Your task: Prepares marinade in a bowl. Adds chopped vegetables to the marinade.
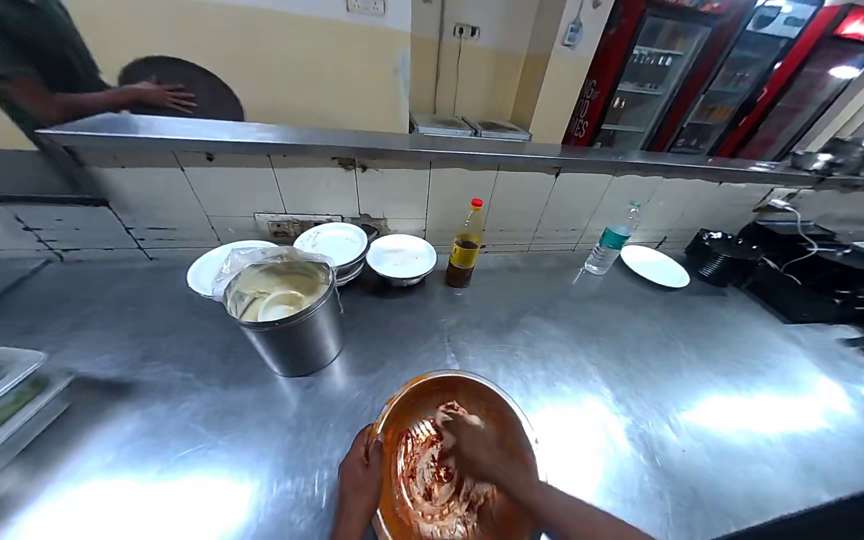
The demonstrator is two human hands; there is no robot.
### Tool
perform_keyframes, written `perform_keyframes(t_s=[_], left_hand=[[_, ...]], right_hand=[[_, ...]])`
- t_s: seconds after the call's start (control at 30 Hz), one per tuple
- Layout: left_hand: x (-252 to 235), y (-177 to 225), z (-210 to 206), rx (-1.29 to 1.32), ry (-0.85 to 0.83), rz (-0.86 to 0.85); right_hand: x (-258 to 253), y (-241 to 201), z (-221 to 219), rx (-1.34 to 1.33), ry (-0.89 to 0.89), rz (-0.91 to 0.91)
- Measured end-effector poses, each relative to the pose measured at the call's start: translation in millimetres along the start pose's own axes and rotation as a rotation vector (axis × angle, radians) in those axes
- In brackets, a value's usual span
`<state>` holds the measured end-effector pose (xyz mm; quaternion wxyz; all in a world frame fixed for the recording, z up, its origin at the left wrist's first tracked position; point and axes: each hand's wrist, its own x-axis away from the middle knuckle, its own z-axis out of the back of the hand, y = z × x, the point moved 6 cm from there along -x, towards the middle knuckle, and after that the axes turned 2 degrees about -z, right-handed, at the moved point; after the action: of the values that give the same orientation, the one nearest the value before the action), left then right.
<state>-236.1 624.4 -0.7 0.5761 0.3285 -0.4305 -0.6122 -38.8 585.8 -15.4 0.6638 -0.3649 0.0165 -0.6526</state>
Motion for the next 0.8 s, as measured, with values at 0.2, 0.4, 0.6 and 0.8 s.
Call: perform_keyframes(t_s=[0.2,0.4,0.6,0.8], left_hand=[[-6.9,-4.6,1.9,-0.02,-0.059,-0.023],[-15.5,-2.0,7.4,-0.03,-0.108,-0.016],[-18.4,-6.3,13.4,-0.006,-0.187,-0.052],[-24.3,-6.1,17.8,-0.029,-0.164,-0.032]], right_hand=[[40.7,0.6,-29.6,0.097,-0.237,0.265],[1.0,-46.7,-47.6,-0.145,-0.003,0.17],[16.9,6.4,-4.7,0.082,-0.055,-0.046],[30.8,-55.6,-71.3,-0.107,-0.181,0.247]])
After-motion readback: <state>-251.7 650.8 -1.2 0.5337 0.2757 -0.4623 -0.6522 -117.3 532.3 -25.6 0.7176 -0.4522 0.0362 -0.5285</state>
